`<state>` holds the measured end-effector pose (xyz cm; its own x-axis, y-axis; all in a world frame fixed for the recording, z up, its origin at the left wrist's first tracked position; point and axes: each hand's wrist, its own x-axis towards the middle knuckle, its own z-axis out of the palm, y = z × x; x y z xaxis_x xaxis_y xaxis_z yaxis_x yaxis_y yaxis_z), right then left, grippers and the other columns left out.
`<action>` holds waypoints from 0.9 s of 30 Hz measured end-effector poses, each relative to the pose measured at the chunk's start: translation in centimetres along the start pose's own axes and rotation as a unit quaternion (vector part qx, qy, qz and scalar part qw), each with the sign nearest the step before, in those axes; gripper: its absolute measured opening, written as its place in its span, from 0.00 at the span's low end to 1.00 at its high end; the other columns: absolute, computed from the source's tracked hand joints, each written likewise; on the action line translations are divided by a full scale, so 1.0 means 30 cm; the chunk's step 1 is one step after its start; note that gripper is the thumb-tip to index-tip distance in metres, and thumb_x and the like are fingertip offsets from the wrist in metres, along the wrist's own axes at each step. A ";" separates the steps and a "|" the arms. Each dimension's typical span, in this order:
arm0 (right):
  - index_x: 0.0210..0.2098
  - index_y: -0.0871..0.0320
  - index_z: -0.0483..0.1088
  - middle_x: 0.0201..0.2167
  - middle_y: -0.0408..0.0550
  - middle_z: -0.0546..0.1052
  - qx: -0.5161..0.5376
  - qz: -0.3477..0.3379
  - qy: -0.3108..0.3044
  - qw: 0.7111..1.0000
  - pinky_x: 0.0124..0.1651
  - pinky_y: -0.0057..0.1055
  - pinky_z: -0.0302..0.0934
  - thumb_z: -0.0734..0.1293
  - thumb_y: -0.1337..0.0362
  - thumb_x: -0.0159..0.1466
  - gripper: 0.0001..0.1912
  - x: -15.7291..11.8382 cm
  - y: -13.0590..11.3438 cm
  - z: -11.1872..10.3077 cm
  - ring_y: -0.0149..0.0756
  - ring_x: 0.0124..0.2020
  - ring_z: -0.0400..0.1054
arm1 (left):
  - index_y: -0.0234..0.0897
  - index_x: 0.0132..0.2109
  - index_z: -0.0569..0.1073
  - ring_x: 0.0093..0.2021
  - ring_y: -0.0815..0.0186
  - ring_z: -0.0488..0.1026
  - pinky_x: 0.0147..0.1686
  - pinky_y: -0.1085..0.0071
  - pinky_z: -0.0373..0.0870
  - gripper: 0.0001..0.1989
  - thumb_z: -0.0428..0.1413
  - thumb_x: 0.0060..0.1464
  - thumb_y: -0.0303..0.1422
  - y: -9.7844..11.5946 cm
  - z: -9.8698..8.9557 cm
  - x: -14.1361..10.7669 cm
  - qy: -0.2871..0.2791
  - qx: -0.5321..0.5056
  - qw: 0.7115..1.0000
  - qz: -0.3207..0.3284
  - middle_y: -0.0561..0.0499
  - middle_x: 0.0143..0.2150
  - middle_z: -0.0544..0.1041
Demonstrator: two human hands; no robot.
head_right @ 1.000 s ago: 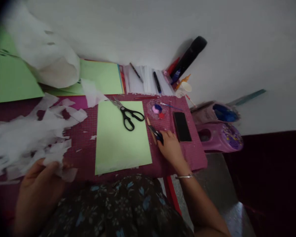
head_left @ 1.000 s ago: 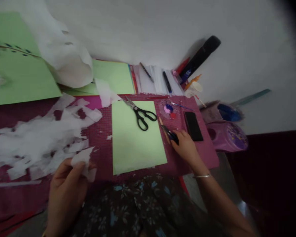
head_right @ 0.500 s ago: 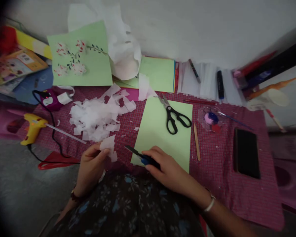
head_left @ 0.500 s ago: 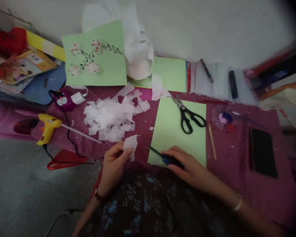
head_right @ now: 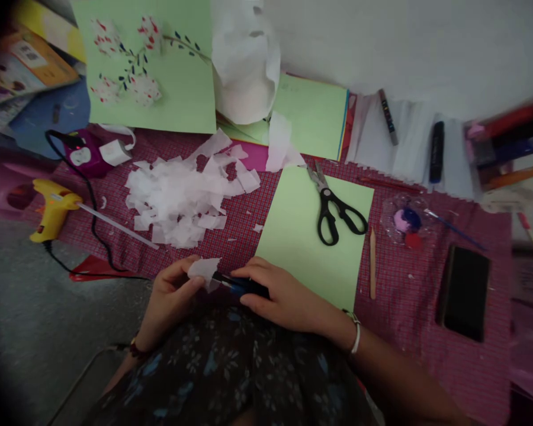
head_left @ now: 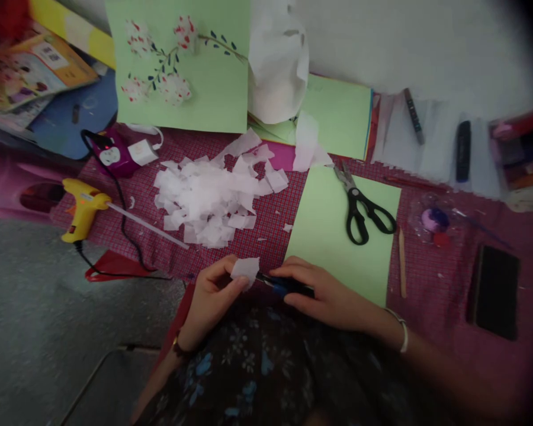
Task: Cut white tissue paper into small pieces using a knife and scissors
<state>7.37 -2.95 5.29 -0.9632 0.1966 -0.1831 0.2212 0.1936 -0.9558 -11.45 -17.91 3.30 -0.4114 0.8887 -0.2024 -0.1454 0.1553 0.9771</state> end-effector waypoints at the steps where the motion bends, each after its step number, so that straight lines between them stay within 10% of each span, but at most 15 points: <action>1: 0.58 0.56 0.67 0.50 0.52 0.72 0.007 -0.002 0.000 1.000 0.54 0.40 0.62 0.66 0.65 0.67 0.20 0.002 0.001 -0.001 0.40 0.50 0.67 | 0.36 0.29 0.71 0.30 0.70 0.66 0.31 0.74 0.62 0.09 0.60 0.57 0.31 -0.003 -0.002 0.004 -0.005 -0.003 1.000 0.001 0.54 0.29 0.70; 27: 0.57 0.56 0.67 0.50 0.52 0.73 0.035 -0.024 0.006 0.999 0.54 0.41 0.61 0.66 0.64 0.67 0.19 -0.026 0.004 0.003 0.40 0.51 0.67 | 0.35 0.26 0.72 0.30 0.68 0.68 0.33 0.72 0.65 0.11 0.62 0.52 0.34 0.046 0.035 0.005 -0.031 0.046 0.998 -0.026 0.51 0.29 0.72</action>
<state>8.13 -3.17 5.30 -0.9706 0.1998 -0.1339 0.1627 0.1352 -0.9774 -10.78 -17.10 4.68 -0.3482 0.9030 -0.2516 -0.0804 0.2386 0.9678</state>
